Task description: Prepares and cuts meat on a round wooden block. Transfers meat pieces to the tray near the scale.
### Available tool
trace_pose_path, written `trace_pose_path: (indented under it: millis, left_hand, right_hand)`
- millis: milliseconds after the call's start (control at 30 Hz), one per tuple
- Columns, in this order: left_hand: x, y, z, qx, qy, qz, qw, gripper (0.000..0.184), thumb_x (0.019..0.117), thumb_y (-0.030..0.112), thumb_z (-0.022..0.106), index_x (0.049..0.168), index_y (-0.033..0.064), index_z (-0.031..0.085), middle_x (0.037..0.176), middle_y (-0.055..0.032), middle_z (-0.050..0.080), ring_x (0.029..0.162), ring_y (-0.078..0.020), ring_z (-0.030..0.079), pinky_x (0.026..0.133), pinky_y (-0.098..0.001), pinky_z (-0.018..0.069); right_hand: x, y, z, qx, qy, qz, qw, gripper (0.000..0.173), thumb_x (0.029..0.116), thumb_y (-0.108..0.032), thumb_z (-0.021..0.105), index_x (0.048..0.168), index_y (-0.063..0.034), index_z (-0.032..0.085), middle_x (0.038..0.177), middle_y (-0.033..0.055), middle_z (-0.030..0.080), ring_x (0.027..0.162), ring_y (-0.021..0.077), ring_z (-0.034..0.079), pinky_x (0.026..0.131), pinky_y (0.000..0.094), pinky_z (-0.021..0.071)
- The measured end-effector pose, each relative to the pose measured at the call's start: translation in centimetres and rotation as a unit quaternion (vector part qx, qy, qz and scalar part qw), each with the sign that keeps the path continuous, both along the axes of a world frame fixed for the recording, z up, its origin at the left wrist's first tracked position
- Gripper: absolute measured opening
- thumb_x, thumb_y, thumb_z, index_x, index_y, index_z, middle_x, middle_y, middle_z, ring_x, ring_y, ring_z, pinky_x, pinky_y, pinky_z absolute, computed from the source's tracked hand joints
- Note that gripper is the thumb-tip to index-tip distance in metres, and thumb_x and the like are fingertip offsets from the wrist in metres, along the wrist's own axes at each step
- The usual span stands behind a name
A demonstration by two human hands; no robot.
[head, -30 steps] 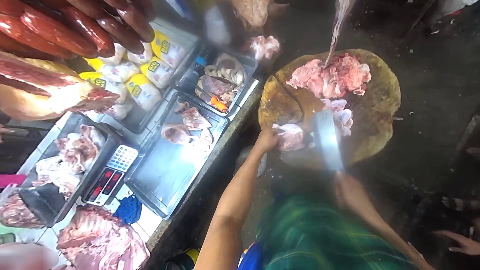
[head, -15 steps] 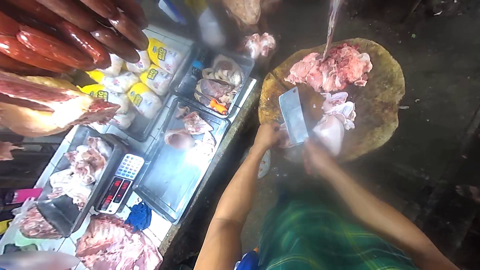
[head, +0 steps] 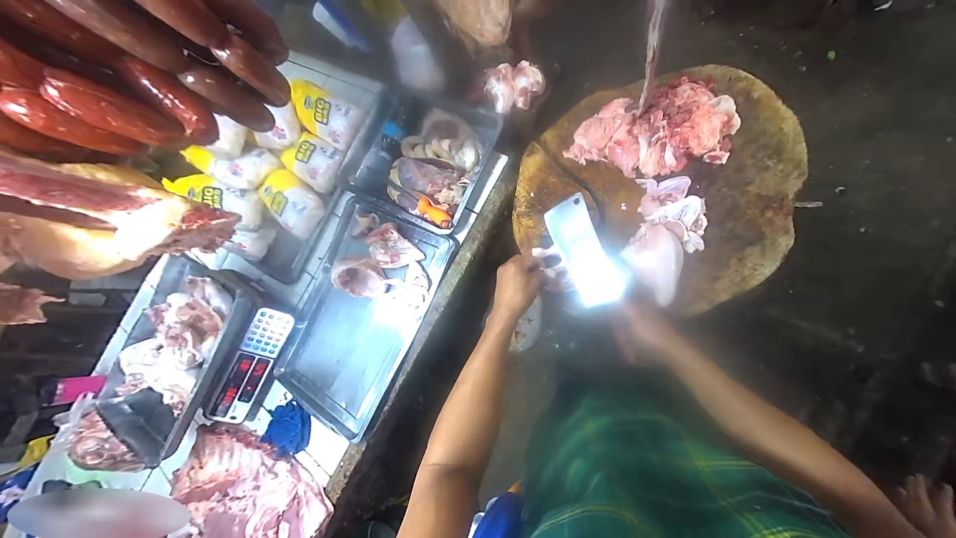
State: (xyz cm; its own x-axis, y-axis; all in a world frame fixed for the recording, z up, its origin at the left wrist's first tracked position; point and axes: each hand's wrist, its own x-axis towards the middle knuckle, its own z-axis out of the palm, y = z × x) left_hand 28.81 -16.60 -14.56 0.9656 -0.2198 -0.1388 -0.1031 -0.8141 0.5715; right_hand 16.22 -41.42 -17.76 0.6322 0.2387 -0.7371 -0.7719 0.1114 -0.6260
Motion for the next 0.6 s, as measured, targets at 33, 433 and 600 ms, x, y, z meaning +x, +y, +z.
trace_pose_path:
  millis: [33, 433, 600]
  left_hand:
    - [-0.1, -0.2, -0.1, -0.003, 0.000, 0.006, 1.000, 0.012, 0.0941, 0.015, 0.070, 0.102, 0.0124, 0.078, 0.104, -0.0049, 0.074, 0.099, -0.0175, 0.070, 0.093, -0.0432, 0.0572]
    - [-4.3, 3.4, -1.4, -0.199, 0.109, 0.233, 0.946, 0.015, 0.0972, 0.021, 0.073, 0.103, 0.0068, 0.072, 0.087, -0.0041, 0.076, 0.073, -0.0143, 0.072, 0.071, -0.0346, 0.0618]
    - [-4.7, 3.0, -2.2, -0.193, 0.108, 0.233, 0.947, 0.011, 0.0960, 0.018, 0.072, 0.102, 0.0083, 0.073, 0.088, -0.0041, 0.074, 0.074, -0.0147, 0.071, 0.070, -0.0363, 0.0616]
  right_hand:
    - [0.3, 0.2, -0.6, -0.001, 0.001, 0.012, 1.000, 0.065, 0.1070, -0.064, 0.027, 0.107, -0.0068, 0.058, 0.064, 0.0047, 0.052, 0.042, 0.0162, 0.050, 0.040, 0.0328, 0.0504]
    - [-9.9, -4.6, 1.2, -0.133, -0.058, 0.131, 0.981, 0.059, 0.1092, -0.057, 0.028, 0.109, -0.0085, 0.061, 0.065, 0.0033, 0.055, 0.047, 0.0166, 0.052, 0.045, 0.0350, 0.0496]
    - [-2.0, 1.4, -0.4, -0.074, -0.057, 0.081, 0.992, 0.058, 0.1098, -0.057, 0.029, 0.113, -0.0071, 0.058, 0.066, 0.0038, 0.054, 0.044, 0.0164, 0.052, 0.042, 0.0342, 0.0524]
